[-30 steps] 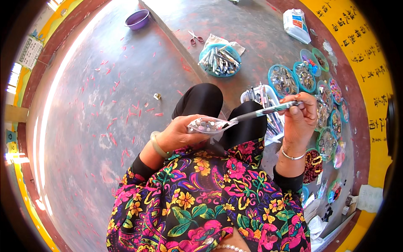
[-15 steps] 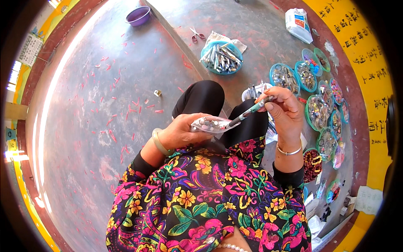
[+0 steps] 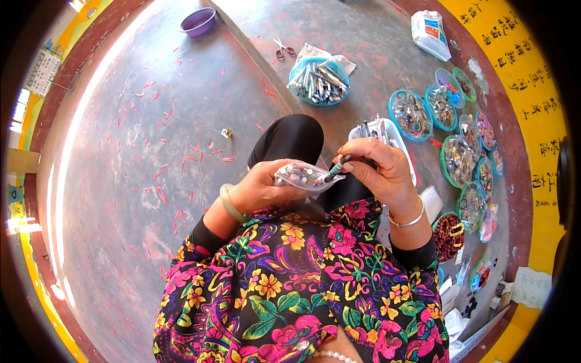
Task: The person sits on the floor and packs various small items, including pens and beads, into a clear plastic bag. They pick up items from a white tray and the surrounding floor, placing them into the bag held in their left hand.
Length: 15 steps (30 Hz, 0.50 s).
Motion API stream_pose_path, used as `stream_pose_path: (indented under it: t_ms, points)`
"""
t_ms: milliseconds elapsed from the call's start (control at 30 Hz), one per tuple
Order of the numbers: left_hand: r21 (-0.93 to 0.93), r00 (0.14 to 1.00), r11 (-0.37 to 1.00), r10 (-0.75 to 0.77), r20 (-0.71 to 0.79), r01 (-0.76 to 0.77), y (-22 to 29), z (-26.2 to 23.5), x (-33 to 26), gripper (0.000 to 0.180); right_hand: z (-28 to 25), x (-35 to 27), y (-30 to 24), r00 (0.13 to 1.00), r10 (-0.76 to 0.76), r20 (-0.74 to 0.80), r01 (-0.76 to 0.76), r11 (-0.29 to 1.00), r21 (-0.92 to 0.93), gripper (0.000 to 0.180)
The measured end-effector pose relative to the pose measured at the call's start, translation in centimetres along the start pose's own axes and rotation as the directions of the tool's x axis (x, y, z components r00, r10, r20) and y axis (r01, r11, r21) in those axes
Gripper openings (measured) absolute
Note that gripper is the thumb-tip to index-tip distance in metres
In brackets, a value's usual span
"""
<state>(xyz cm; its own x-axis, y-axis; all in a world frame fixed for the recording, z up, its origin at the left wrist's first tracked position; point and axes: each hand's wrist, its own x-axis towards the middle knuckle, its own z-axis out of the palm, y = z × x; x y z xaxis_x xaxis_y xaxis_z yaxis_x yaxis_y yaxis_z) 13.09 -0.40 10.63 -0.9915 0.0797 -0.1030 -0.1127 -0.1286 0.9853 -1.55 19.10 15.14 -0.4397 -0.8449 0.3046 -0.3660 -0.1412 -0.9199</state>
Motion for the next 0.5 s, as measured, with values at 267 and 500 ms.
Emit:
stream_pose_path:
  t_ms: [267,500]
  points:
    - [-0.092,1.0,0.996,0.003,-0.019,-0.005,-0.4,-0.2,0.1,0.038,0.5,-0.3,0.2,0.998,-0.052,-0.044,0.051,0.998,-0.028,0.017]
    - [-0.07,0.999,0.997,-0.023,-0.035,0.021,-1.1,-0.6,0.0,0.039,1.7,0.1,1.3,0.997,-0.079,0.007,0.079,0.983,-0.166,0.019]
